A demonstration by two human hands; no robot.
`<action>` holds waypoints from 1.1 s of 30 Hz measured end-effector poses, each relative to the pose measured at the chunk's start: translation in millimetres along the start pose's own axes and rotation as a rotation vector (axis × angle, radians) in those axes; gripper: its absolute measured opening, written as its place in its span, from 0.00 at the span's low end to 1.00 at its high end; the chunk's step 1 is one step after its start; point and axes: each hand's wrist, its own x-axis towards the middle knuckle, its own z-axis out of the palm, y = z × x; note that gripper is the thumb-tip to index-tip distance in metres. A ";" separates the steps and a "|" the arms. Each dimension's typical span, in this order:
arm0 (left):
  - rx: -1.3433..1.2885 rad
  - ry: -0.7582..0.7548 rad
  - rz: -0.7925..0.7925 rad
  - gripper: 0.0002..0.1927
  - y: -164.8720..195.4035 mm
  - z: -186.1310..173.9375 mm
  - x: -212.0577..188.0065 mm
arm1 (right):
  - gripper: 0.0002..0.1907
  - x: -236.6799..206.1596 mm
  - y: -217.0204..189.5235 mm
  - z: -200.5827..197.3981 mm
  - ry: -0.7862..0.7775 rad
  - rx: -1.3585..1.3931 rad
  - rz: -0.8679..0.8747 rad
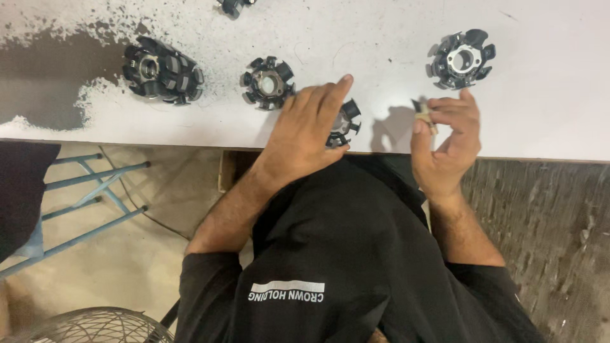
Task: The person sits at a white workbench assembling omni wheels, fitting black roller components onto wheel hubs by hand and pressing them into place, using a small hand tool to help seat the rollers. Completed wheel hubs accumulate on the table as the person works through the parts one at a time.
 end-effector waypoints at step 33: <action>-0.136 0.229 -0.195 0.08 6.0 42.9 -0.7 | 0.13 9.7 -37.0 41.9 -0.309 -0.095 -0.013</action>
